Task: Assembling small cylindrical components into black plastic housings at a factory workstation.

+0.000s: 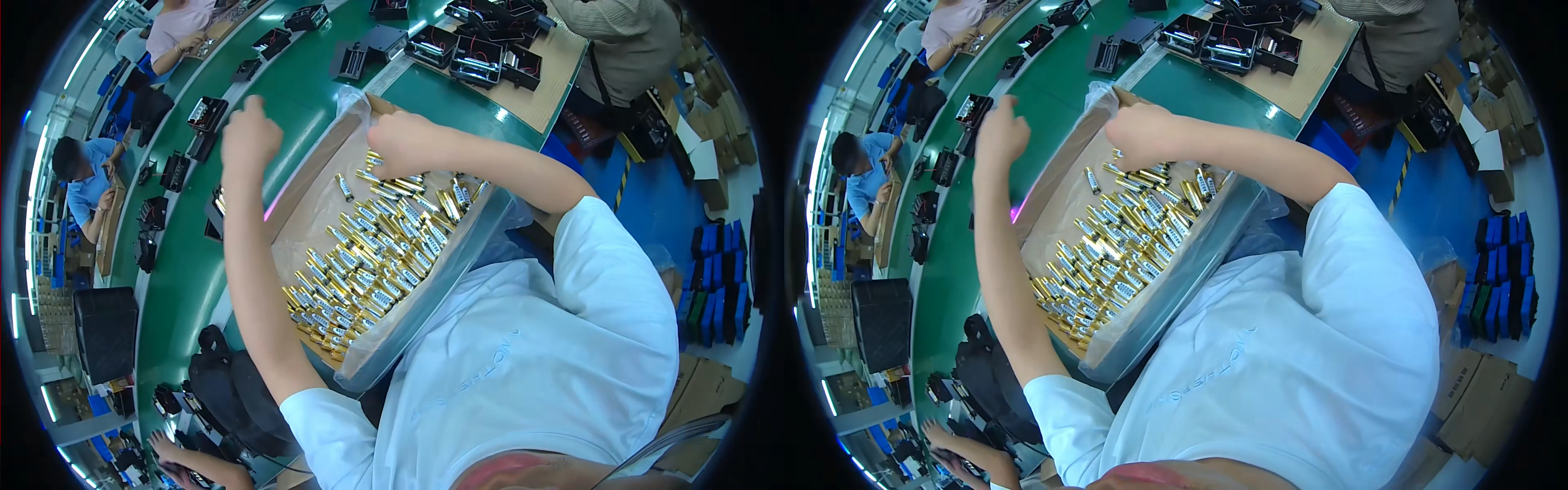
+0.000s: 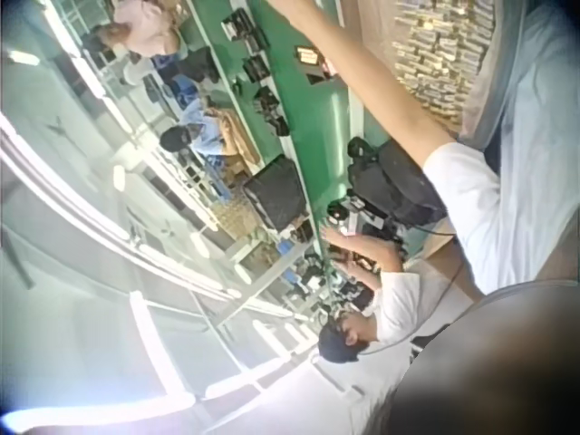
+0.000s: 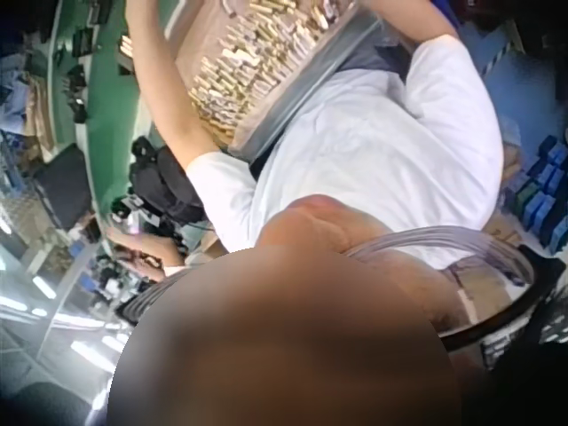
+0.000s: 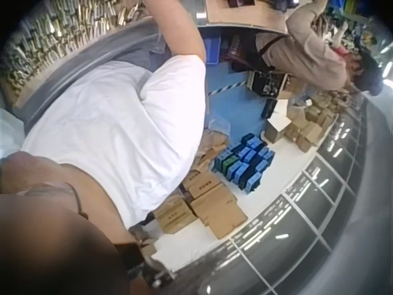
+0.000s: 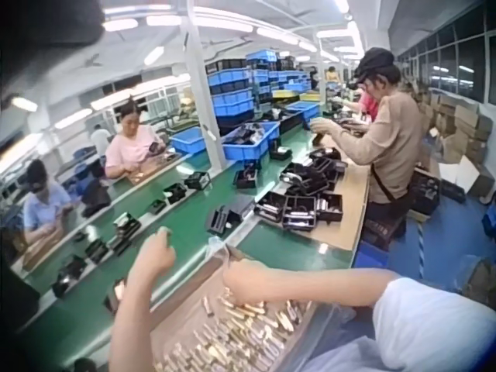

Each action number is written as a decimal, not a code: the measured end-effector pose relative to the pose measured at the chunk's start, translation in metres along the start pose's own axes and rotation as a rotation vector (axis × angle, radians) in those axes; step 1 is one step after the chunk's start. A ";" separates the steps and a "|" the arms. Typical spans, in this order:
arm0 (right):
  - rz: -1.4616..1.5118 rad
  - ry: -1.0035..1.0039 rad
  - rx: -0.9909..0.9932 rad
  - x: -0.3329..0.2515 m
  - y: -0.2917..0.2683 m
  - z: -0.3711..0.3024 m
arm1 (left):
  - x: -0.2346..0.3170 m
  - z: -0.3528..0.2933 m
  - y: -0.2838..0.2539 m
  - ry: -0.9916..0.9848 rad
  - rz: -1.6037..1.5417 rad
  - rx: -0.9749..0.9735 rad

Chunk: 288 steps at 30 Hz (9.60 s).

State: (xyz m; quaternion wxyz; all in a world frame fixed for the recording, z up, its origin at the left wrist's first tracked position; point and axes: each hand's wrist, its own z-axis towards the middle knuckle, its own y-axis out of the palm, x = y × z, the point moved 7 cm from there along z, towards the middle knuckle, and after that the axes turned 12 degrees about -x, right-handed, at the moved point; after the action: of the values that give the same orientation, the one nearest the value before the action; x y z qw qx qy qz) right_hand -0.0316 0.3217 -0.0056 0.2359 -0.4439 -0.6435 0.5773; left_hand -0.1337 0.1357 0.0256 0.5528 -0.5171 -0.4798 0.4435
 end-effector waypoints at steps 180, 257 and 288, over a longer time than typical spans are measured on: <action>0.688 -0.146 0.070 -0.100 -0.081 0.136 | -0.126 -0.033 0.058 -0.133 -1.853 -0.103; -0.300 0.087 -0.020 0.010 -0.032 0.019 | -0.139 -0.054 0.037 -0.253 -1.492 0.047; 0.210 -0.227 0.108 -0.103 -0.072 0.108 | -0.166 -0.067 0.041 -0.261 -1.833 0.255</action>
State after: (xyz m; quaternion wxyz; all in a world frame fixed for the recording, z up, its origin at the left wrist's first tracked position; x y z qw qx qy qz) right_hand -0.0902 0.1815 0.0606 0.1238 -0.4271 -0.5841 0.6791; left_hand -0.0914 -0.0353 -0.0271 0.6811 0.1817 -0.7065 -0.0619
